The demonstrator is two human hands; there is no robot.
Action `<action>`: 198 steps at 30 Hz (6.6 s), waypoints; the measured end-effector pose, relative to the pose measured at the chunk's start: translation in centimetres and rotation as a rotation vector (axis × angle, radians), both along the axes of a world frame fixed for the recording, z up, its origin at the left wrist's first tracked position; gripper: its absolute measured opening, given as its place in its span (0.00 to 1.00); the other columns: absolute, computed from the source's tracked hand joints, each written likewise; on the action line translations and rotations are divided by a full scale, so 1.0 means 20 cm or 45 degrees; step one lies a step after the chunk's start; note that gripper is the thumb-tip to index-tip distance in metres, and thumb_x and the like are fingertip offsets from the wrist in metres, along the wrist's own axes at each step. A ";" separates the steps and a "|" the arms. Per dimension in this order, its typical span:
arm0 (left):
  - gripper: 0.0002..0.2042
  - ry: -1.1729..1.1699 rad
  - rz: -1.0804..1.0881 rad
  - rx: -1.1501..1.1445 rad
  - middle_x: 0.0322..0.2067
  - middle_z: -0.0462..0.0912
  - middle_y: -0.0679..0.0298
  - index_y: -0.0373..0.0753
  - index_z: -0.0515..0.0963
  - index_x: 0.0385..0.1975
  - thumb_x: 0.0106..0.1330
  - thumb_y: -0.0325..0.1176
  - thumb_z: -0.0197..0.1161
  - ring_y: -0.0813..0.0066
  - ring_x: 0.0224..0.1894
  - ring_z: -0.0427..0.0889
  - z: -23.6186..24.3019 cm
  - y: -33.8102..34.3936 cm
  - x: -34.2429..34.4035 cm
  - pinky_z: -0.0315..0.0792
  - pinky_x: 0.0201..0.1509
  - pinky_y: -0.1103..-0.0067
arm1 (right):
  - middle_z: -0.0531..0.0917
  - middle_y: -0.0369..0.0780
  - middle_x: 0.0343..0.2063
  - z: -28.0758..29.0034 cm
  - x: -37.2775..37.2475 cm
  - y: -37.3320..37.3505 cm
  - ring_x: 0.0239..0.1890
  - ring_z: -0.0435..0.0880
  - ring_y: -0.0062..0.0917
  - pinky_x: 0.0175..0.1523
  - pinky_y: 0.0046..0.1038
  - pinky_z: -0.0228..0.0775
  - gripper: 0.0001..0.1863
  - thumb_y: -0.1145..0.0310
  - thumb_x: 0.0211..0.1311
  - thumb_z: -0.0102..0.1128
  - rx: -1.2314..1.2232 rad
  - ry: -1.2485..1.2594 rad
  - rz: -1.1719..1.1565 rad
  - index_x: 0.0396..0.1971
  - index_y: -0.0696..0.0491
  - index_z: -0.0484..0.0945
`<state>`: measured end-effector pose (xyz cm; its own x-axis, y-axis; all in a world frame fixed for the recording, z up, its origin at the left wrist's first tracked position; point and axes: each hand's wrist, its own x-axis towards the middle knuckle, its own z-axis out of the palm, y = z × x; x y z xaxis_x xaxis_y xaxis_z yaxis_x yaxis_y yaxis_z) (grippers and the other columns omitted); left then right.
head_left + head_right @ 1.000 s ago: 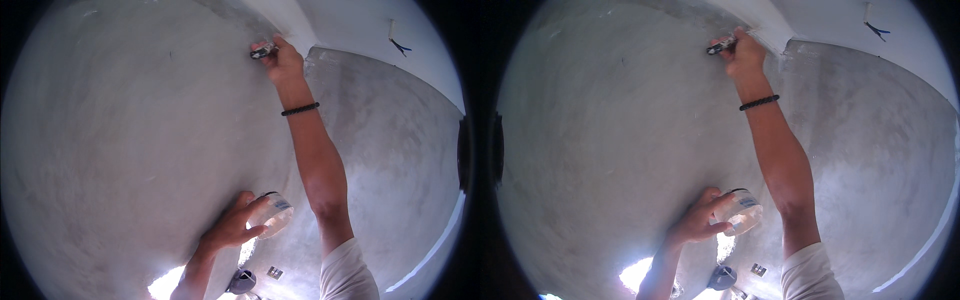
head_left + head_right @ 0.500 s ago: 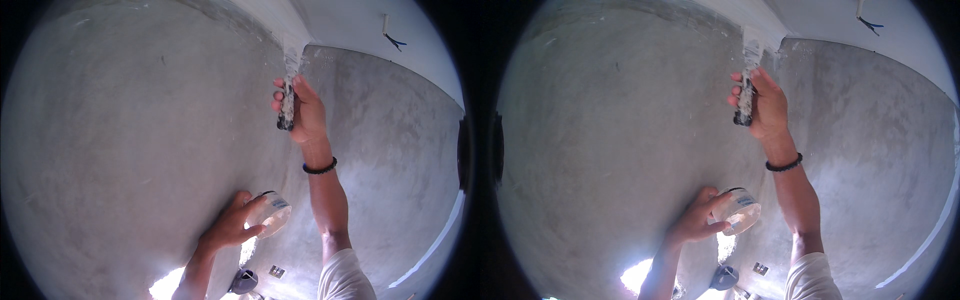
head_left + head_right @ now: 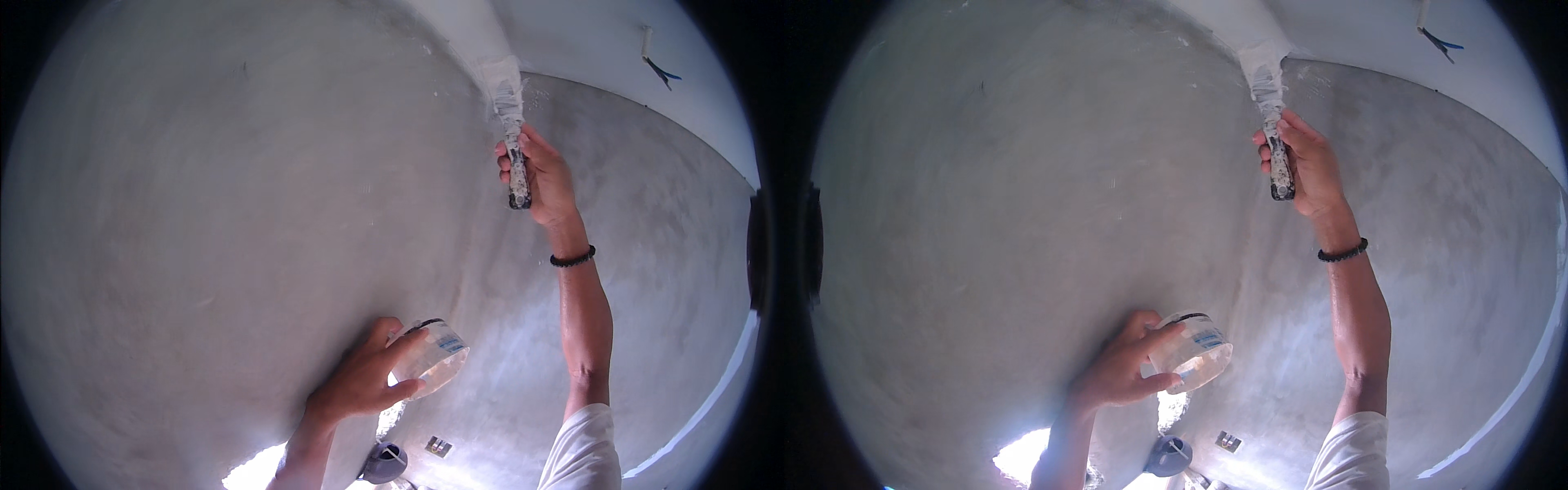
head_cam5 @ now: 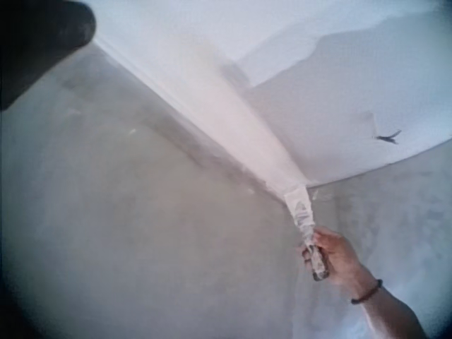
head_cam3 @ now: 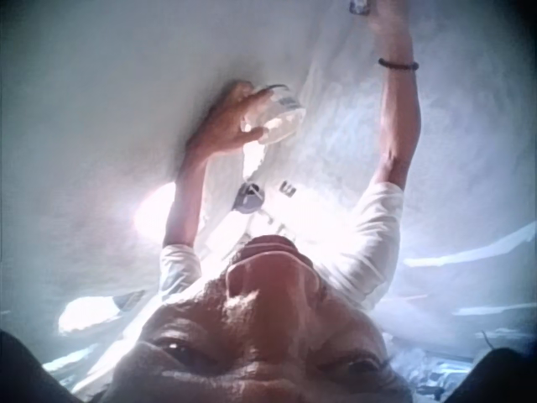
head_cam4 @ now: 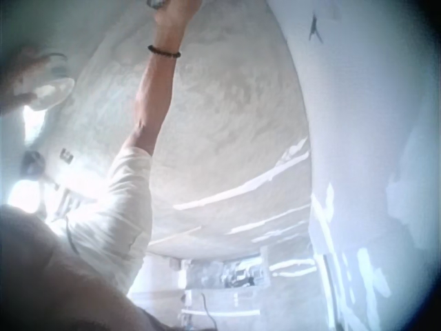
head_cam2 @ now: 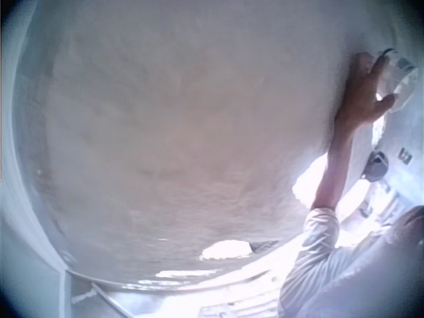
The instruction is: The person applies plaster to the intersection of a wall and ceiling using a putty knife, repeatedly scooping material from a plastic container and smoothing it into the corner.
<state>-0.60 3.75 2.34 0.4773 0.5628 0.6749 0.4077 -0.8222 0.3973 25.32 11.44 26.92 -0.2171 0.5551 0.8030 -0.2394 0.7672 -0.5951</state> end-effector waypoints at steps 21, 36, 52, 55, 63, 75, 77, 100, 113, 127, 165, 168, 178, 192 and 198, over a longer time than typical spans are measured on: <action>0.34 -0.508 -0.251 -0.505 0.48 0.65 0.58 0.40 0.60 0.65 0.57 0.29 0.67 0.70 0.46 0.74 0.07 -0.02 0.06 0.81 0.41 0.74 | 0.79 0.43 0.37 -1.01 0.24 -0.62 0.29 0.77 0.20 0.30 0.23 0.72 0.19 0.70 0.64 0.61 0.080 -0.371 -0.329 0.52 0.62 0.73; 0.38 -0.531 -0.296 -0.828 0.46 0.66 0.56 0.41 0.52 0.69 0.60 0.33 0.66 0.70 0.43 0.76 0.11 0.00 0.05 0.83 0.40 0.70 | 0.78 0.47 0.36 -1.58 0.30 -0.74 0.26 0.80 0.28 0.32 0.25 0.77 0.26 0.82 0.52 0.64 0.616 -1.106 -0.820 0.55 0.53 0.76; 0.41 -0.383 -0.267 -0.668 0.48 0.66 0.56 0.39 0.53 0.69 0.57 0.35 0.70 0.70 0.45 0.73 0.08 0.05 0.04 0.80 0.45 0.71 | 0.82 0.48 0.29 -1.66 0.40 -0.83 0.23 0.82 0.29 0.28 0.25 0.77 0.14 0.71 0.65 0.57 0.258 -0.814 -0.374 0.48 0.57 0.73; 0.42 -0.394 -0.277 -0.610 0.49 0.65 0.57 0.39 0.53 0.69 0.55 0.33 0.71 0.69 0.47 0.73 0.04 0.06 0.03 0.78 0.48 0.70 | 0.82 0.52 0.28 -1.65 0.28 -0.87 0.16 0.80 0.28 0.23 0.27 0.76 0.18 0.59 0.74 0.44 -0.453 -0.293 -0.059 0.54 0.55 0.63; 0.42 -0.406 -0.316 -0.638 0.51 0.61 0.58 0.40 0.54 0.68 0.53 0.30 0.71 0.67 0.51 0.70 0.06 0.04 0.04 0.78 0.50 0.66 | 0.81 0.49 0.24 -1.91 0.16 -0.75 0.14 0.77 0.26 0.18 0.25 0.72 0.14 0.58 0.72 0.51 -0.962 -0.112 0.168 0.49 0.48 0.63; 0.46 -0.204 -0.224 -0.411 0.58 0.66 0.51 0.43 0.58 0.68 0.46 0.27 0.75 0.61 0.55 0.72 0.02 0.10 0.07 0.79 0.52 0.67 | 0.84 0.40 0.25 -0.97 0.41 -0.90 0.24 0.84 0.28 0.28 0.30 0.75 0.07 0.69 0.60 0.62 0.401 -1.684 -0.836 0.36 0.54 0.77; 0.46 -0.173 -0.191 -0.436 0.57 0.67 0.51 0.43 0.58 0.68 0.45 0.26 0.75 0.61 0.54 0.73 0.03 0.09 0.08 0.79 0.52 0.69 | 0.82 0.39 0.23 -0.81 0.28 -0.87 0.24 0.83 0.31 0.32 0.32 0.75 0.05 0.70 0.58 0.62 0.580 -1.960 -1.009 0.34 0.53 0.79; 0.43 -0.096 -0.196 -0.359 0.50 0.73 0.51 0.36 0.63 0.63 0.41 0.26 0.75 0.60 0.54 0.74 0.02 0.09 0.06 0.70 0.59 0.70 | 0.84 0.43 0.23 -0.78 -0.28 -0.53 0.26 0.85 0.36 0.38 0.34 0.78 0.08 0.66 0.55 0.65 0.867 -2.336 -0.584 0.27 0.55 0.84; 0.42 -0.120 -0.094 -0.456 0.50 0.71 0.56 0.37 0.64 0.61 0.41 0.32 0.77 0.64 0.47 0.75 0.06 0.05 0.07 0.72 0.53 0.72 | 0.85 0.43 0.23 -0.91 0.19 -0.43 0.20 0.84 0.27 0.29 0.26 0.75 0.09 0.70 0.59 0.65 0.227 -1.802 -0.122 0.39 0.53 0.84; 0.43 -0.268 -0.156 -0.620 0.53 0.68 0.49 0.35 0.59 0.63 0.48 0.37 0.76 0.59 0.57 0.71 0.07 0.05 0.04 0.65 0.63 0.71 | 0.77 0.36 0.21 -0.35 0.32 -0.51 0.15 0.73 0.15 0.17 0.20 0.68 0.20 0.78 0.51 0.62 -0.206 -0.758 -0.196 0.47 0.55 0.72; 0.39 -0.362 -0.215 -0.364 0.55 0.68 0.50 0.32 0.61 0.60 0.49 0.34 0.74 0.58 0.61 0.69 -0.04 0.07 0.05 0.63 0.66 0.70 | 0.84 0.42 0.40 0.87 -0.04 -0.23 0.44 0.82 0.40 0.49 0.40 0.73 0.13 0.61 0.66 0.55 1.505 -1.157 -2.270 0.48 0.43 0.80; 0.38 -0.370 -0.219 -0.362 0.55 0.68 0.50 0.31 0.61 0.60 0.49 0.34 0.74 0.58 0.61 0.69 -0.04 0.08 0.05 0.64 0.66 0.70 | 0.85 0.42 0.40 0.84 -0.01 -0.27 0.43 0.83 0.40 0.48 0.39 0.74 0.13 0.61 0.65 0.56 1.562 -1.160 -2.235 0.47 0.44 0.80; 0.38 -0.344 -0.207 -0.369 0.54 0.68 0.50 0.31 0.61 0.60 0.49 0.33 0.73 0.58 0.60 0.69 -0.02 0.05 0.04 0.63 0.66 0.70 | 0.84 0.42 0.41 0.82 0.05 -0.21 0.43 0.83 0.39 0.47 0.37 0.75 0.12 0.63 0.64 0.58 1.609 -1.235 -2.085 0.46 0.46 0.81; 0.37 -0.365 -0.223 -0.330 0.54 0.69 0.50 0.31 0.62 0.59 0.50 0.32 0.73 0.58 0.60 0.70 -0.03 0.06 0.04 0.63 0.67 0.70 | 0.85 0.43 0.35 0.75 0.00 -0.12 0.37 0.84 0.40 0.42 0.40 0.77 0.13 0.60 0.66 0.55 1.591 -1.128 -2.435 0.47 0.43 0.79; 0.36 -0.370 -0.217 -0.338 0.53 0.69 0.50 0.31 0.62 0.59 0.50 0.32 0.74 0.58 0.59 0.70 -0.04 0.06 0.03 0.64 0.66 0.70 | 0.85 0.43 0.37 0.73 0.10 -0.22 0.38 0.84 0.40 0.42 0.39 0.77 0.12 0.62 0.65 0.57 1.684 -1.129 -2.272 0.47 0.44 0.79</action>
